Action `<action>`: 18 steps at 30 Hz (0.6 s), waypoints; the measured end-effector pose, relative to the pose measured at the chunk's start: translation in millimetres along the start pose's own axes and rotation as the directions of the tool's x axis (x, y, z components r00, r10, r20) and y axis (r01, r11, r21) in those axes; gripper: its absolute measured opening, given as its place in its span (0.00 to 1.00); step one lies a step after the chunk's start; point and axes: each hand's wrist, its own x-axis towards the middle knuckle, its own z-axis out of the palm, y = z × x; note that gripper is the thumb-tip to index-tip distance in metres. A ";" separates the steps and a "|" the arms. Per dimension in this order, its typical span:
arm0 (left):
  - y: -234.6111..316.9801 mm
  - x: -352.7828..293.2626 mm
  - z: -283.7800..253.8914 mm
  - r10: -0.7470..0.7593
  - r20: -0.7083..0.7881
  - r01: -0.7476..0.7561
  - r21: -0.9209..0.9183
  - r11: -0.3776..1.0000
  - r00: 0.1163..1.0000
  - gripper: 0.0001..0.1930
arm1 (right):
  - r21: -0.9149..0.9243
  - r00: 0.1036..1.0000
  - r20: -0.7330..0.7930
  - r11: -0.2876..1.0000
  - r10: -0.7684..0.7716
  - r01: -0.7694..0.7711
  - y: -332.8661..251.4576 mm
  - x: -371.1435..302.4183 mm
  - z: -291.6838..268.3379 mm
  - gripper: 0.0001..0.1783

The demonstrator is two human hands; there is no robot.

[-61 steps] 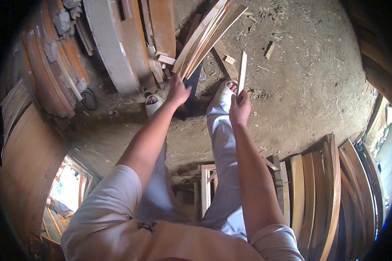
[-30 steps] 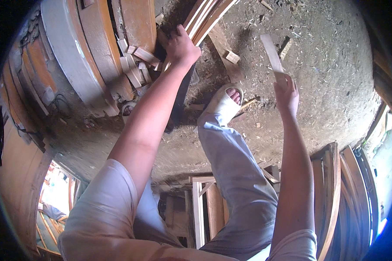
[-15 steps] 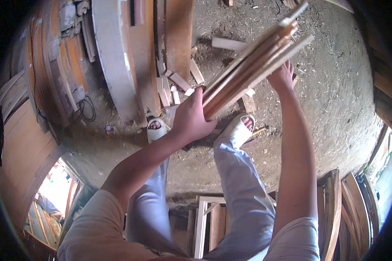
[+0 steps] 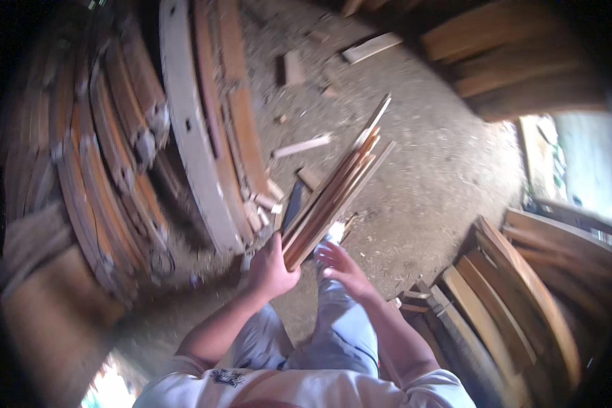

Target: The person sits on the floor of a workshop and sorts through a pile of thin wooden strips. They pick up pieces, inspect them, and place them into a neat stack. The person then stands up and continues to organize the wood pieces on a nearby workbench.

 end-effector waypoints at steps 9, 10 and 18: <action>129.6 -136.5 -72.3 0.435 0.266 -0.486 0.168 0.858 0.860 0.40 | 0.215 0.538 -0.785 0.679 -0.308 0.702 -79.3 -150.5 194.1 0.24; 136.1 -153.3 -69.7 0.505 0.277 -0.559 0.174 0.810 0.818 0.41 | 0.164 0.466 -0.822 0.646 -0.328 0.745 -74.3 -169.6 197.7 0.20; 184.4 -264.7 -48.1 0.649 0.720 -0.909 -0.062 0.412 0.245 0.39 | 0.378 0.388 -0.920 0.129 -0.058 0.917 33.0 -303.1 217.4 0.10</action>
